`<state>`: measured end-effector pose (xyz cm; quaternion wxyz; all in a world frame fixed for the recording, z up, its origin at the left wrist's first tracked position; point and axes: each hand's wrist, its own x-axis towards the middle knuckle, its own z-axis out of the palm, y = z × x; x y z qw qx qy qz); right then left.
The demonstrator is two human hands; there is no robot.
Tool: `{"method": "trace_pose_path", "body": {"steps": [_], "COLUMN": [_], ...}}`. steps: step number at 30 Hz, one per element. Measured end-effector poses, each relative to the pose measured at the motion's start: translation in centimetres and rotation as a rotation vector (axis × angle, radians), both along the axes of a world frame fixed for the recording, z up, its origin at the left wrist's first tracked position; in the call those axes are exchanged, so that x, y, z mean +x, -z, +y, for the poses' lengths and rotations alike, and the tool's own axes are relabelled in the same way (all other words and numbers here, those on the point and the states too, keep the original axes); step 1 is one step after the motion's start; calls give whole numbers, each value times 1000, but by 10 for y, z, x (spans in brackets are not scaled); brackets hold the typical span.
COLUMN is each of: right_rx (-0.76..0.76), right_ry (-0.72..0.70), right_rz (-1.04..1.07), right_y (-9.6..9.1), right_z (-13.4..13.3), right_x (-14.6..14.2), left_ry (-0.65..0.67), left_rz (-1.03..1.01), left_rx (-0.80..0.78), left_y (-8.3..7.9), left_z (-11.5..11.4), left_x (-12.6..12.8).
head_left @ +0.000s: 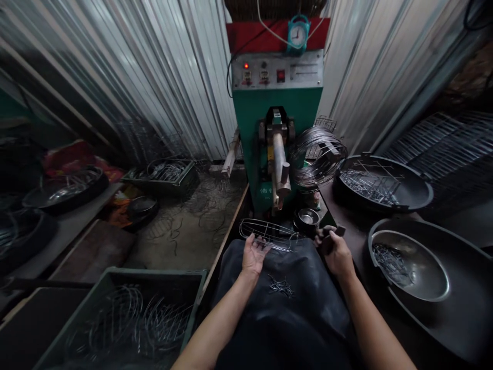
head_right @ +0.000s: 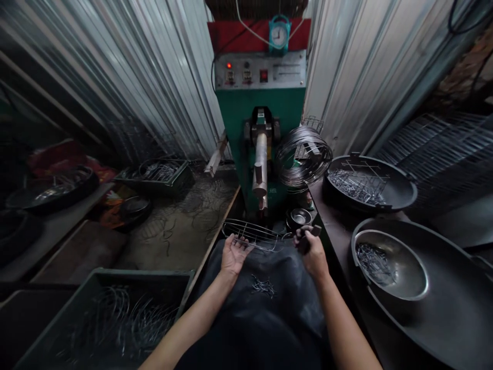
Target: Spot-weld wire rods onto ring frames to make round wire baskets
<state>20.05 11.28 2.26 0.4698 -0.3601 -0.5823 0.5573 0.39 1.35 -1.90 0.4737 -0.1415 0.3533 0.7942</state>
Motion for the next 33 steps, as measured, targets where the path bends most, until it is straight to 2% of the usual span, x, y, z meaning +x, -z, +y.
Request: {"method": "trace_pose_path", "body": {"steps": [3, 7, 12, 17, 21, 24, 28, 33], "right_rx": [36, 139, 281, 409, 348, 274, 306, 293], "right_ry": [-9, 10, -26, -142, -208, -182, -145, -152], "right_rz": [-80, -282, -182, -145, -172, -179, -200, -237], "right_y": [3, -10, -26, -18, -15, -17, -15, -10], "right_z": [9, 9, -6, -16, -15, -12, -7, 6], "right_x": [8, 4, -25, -39, -37, -37, -43, -56], "left_ry": [-20, -16, -5, -26, -27, -21, 7, 22], "left_rz": [4, 73, 140, 180, 188, 193, 179, 98], "left_rx": [22, 31, 8, -1, 0, 26, 20, -4], "left_y": [2, 1, -6, -9, -5, -5, -7, 2], "left_z": [4, 7, 7, 7, 5, 5, 7, 23], "left_x": [-2, -1, 8, 12, 14, 16, 17, 11]}}
